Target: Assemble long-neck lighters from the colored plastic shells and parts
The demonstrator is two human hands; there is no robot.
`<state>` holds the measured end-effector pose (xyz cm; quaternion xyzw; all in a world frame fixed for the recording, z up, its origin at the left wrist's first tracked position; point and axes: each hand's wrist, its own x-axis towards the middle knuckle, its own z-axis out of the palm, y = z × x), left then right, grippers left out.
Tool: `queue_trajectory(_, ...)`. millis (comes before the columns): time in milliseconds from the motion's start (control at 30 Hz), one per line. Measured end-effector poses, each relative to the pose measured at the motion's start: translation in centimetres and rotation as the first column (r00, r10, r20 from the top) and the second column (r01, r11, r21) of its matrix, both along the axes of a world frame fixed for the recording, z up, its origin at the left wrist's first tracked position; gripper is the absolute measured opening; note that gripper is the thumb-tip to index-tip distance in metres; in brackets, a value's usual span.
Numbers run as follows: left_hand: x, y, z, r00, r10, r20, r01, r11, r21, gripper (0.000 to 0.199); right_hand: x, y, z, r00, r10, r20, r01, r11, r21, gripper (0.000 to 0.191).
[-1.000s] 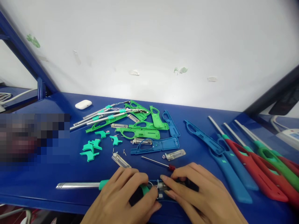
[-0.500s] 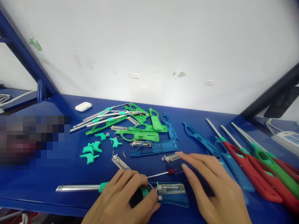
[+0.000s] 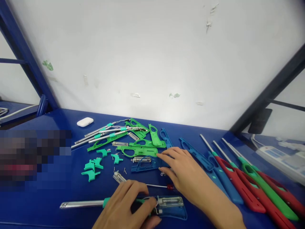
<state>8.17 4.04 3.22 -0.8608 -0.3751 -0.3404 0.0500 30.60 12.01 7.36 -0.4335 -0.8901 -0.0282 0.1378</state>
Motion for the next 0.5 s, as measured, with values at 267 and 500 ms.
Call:
queue_trajectory(267,-2.6,3.4,3.8,0.975,0.16,0.156,-0.162,0.987,0.0,0.023,-0.7,1.2,1.4,1.0,0.004,0.017,-0.004,1.0,0.003,0.023)
queue_trajectory(500,-4.2,3.8,4.1,0.974,0.16,0.162,-0.143,0.983,-0.112,0.031,0.5,-1.4,3.2,0.984,0.001,-0.176,0.006,0.999,0.038,0.014)
